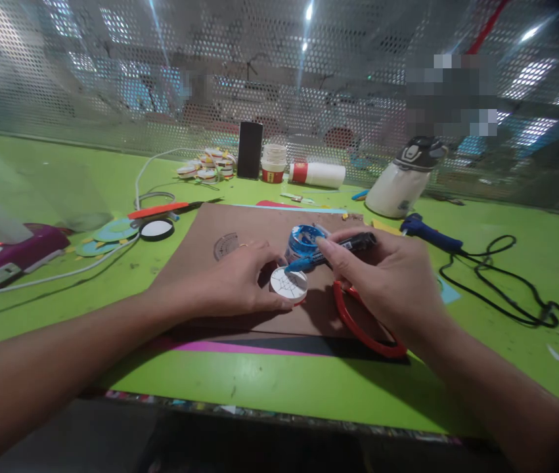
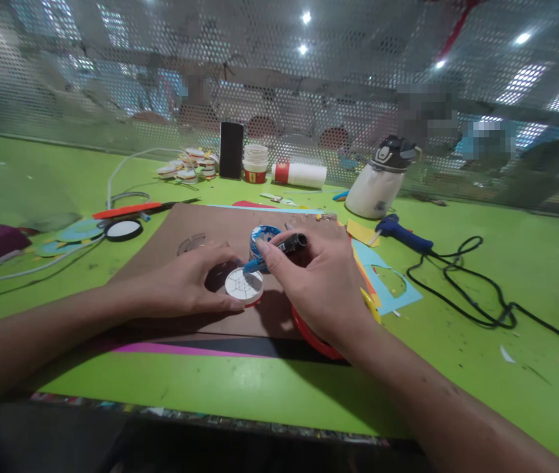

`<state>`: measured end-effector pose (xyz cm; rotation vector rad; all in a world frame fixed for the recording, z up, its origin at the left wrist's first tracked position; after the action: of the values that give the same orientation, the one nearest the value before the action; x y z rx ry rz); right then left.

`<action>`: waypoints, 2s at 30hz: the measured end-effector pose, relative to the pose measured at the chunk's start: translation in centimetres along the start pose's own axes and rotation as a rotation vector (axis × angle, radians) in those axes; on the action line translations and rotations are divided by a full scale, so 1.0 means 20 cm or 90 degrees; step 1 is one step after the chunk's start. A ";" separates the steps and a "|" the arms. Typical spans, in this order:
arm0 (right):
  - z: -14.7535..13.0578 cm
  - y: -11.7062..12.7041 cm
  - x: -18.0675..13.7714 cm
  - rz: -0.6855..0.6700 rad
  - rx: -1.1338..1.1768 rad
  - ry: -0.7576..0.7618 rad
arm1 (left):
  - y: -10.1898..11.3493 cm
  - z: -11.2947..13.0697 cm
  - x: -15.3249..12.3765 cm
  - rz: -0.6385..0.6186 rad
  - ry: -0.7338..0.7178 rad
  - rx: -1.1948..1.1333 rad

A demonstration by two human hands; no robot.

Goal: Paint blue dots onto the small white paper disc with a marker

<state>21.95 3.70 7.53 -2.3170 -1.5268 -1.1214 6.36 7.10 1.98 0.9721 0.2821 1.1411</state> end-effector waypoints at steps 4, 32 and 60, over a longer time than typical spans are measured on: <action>0.01 0.00 -0.01 0.016 -0.010 0.015 | 0.00 0.01 0.00 -0.003 -0.005 -0.008; 0.00 -0.01 -0.05 0.008 -0.065 0.101 | 0.00 0.03 0.01 0.013 -0.034 0.021; 0.03 0.00 0.05 -0.079 -0.010 -0.065 | -0.01 0.01 -0.01 -0.024 0.002 -0.026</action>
<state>22.47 4.72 7.75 -2.3518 -1.7246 -1.0600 6.49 6.94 1.89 0.9256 0.2784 1.1097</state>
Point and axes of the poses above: each hand's wrist, its own x-axis towards the middle knuckle, its own y-axis out of the back of the hand, z = x × y, the point moved 7 cm from there along x, towards the middle knuckle, and after that the axes turned 14 degrees about z, right-handed, at the moved point
